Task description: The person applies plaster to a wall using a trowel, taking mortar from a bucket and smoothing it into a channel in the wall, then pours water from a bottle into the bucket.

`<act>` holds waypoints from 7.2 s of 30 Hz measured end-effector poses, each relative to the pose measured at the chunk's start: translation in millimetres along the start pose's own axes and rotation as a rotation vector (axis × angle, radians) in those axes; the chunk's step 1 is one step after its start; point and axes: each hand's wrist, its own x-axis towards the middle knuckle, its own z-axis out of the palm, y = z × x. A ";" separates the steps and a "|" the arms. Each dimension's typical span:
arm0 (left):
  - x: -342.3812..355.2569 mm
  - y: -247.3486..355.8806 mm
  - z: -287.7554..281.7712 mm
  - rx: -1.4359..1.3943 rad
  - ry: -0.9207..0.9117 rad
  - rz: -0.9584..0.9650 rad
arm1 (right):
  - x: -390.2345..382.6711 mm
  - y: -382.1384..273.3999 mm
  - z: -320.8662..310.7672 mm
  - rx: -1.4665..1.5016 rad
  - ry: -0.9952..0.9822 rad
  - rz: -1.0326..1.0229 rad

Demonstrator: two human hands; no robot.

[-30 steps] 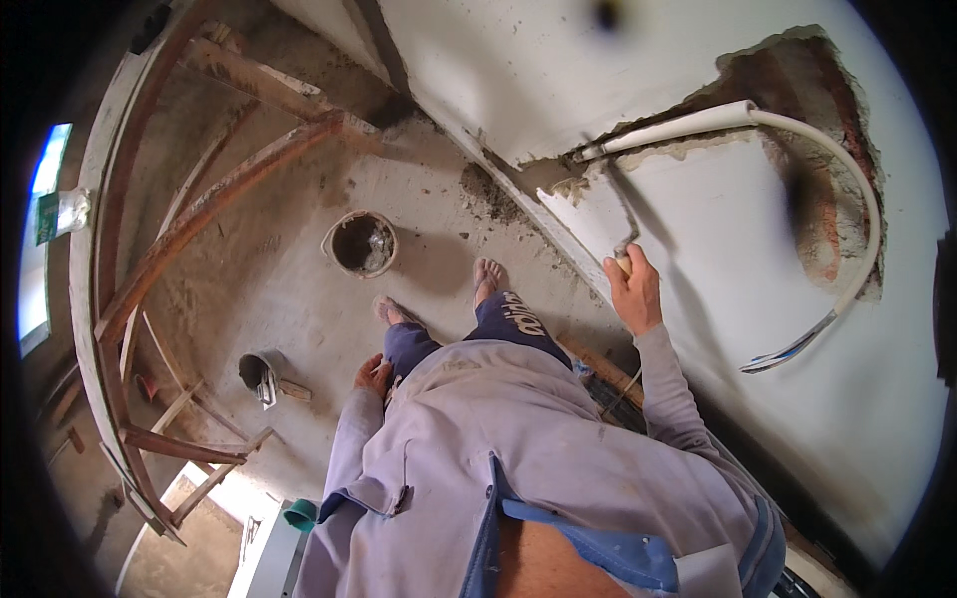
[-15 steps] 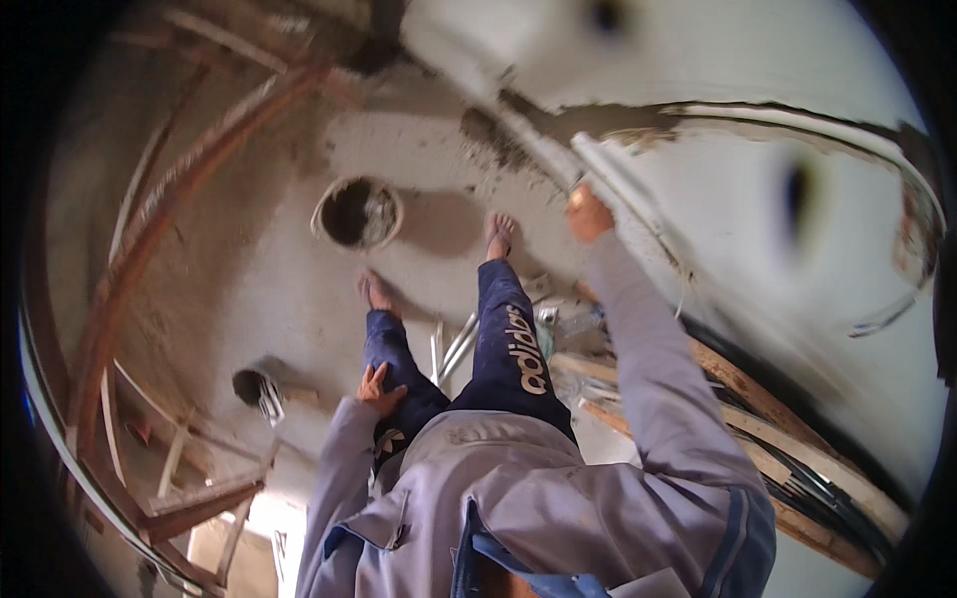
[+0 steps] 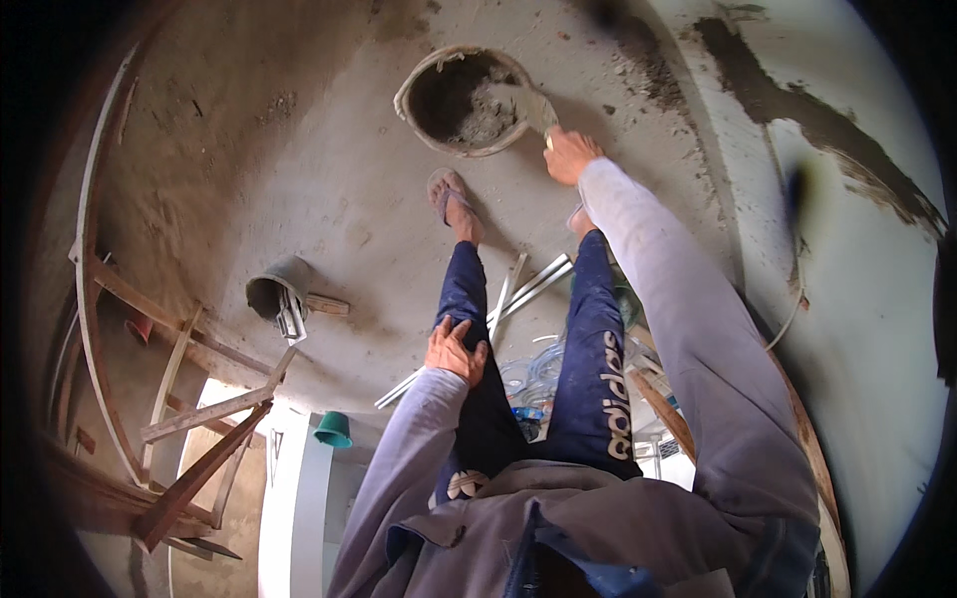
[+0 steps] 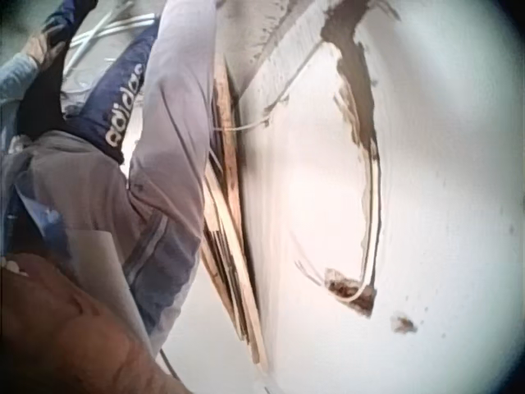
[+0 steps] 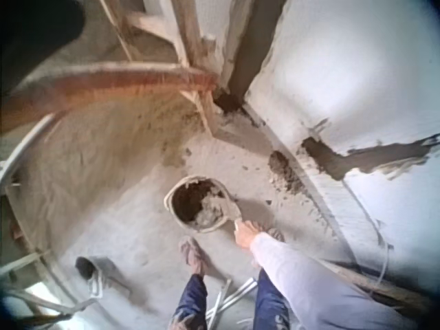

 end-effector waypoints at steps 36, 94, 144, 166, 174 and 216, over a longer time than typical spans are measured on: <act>36.5 -58.9 -32.3 0.293 -0.100 0.183 | -132.1 -72.6 114.9 1.047 0.372 0.331; -248.3 82.0 -381.7 -0.946 0.303 1.230 | -550.6 -164.5 379.7 1.551 0.528 0.630; -21.4 12.9 -173.8 -0.593 -0.801 0.162 | -565.9 -386.4 419.1 1.562 0.322 1.103; -102.7 37.9 -190.2 -0.926 -0.823 -0.047 | -602.5 -284.6 370.3 1.565 0.713 0.871; -93.5 27.5 -187.0 -0.944 -0.870 -0.143 | -592.5 -272.7 366.0 1.552 0.800 0.731; -122.3 19.2 -188.2 -0.978 -0.910 -0.163 | -600.7 -260.1 442.3 1.292 0.448 0.836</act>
